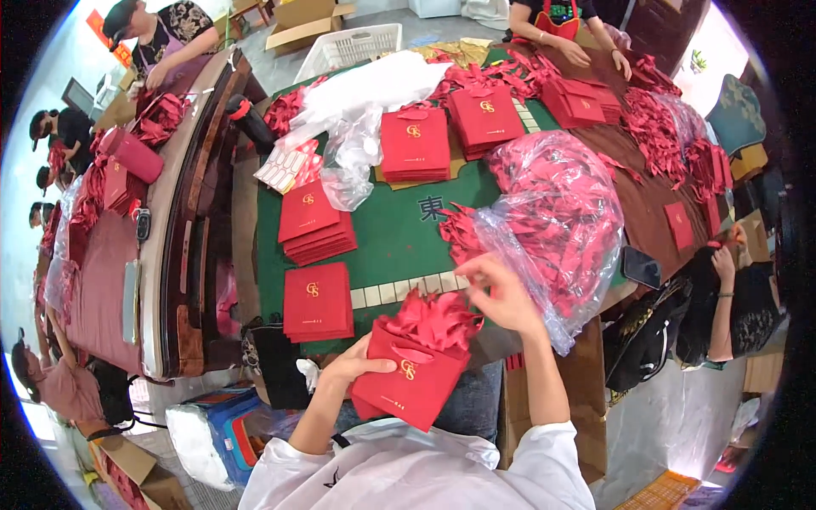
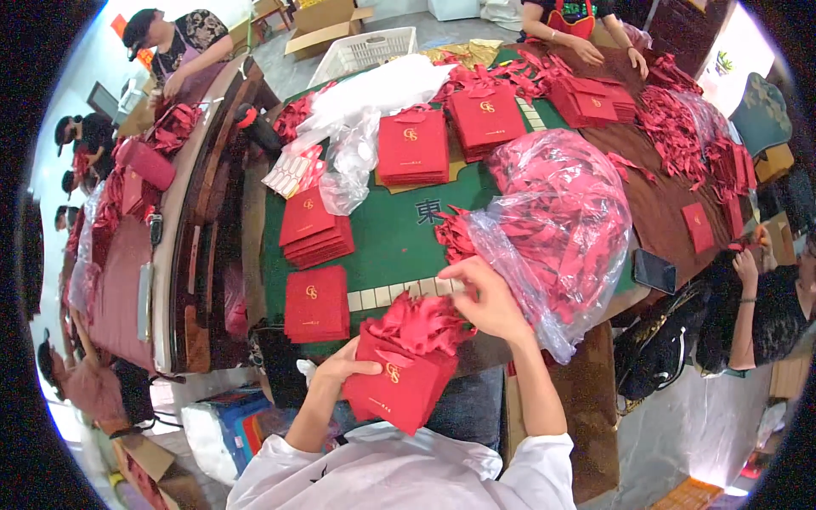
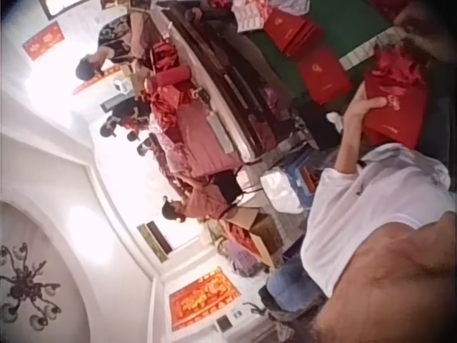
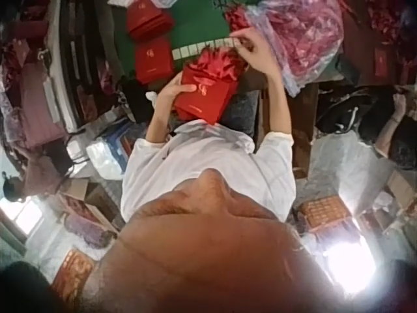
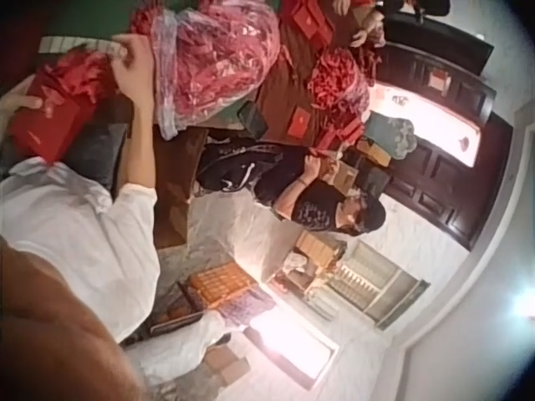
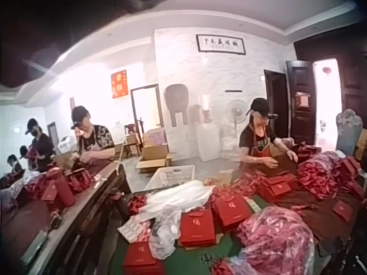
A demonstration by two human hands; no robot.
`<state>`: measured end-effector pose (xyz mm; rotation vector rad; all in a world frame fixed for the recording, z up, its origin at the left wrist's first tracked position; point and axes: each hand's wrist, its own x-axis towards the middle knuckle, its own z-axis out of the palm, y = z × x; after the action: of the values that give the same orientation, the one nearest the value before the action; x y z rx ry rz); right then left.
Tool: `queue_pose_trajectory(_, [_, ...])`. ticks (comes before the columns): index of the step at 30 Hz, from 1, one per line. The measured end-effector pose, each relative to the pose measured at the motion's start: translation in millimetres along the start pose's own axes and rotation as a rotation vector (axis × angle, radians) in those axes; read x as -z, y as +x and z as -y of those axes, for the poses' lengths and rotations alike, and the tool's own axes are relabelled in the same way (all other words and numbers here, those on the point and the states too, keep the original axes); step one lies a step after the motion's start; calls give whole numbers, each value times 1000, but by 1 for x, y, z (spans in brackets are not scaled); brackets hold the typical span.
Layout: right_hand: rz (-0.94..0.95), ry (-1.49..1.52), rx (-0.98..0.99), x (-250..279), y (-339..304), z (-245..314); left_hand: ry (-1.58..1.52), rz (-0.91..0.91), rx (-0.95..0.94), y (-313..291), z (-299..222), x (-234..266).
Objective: The person threads red ribbons through holes in red gift bags and ties them by hand to create handles.
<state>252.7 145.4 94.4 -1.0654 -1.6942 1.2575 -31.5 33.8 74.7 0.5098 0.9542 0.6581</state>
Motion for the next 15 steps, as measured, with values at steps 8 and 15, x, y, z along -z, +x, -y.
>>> queue_pose_trajectory(8, [320, -376, 201, -18, -12, 41, 216, 88, -101, 15, 0, -2])
queue_pose_trajectory(15, [395, -509, 170, -26, -8, 34, 244, 91, -125, 16, 4, -3])
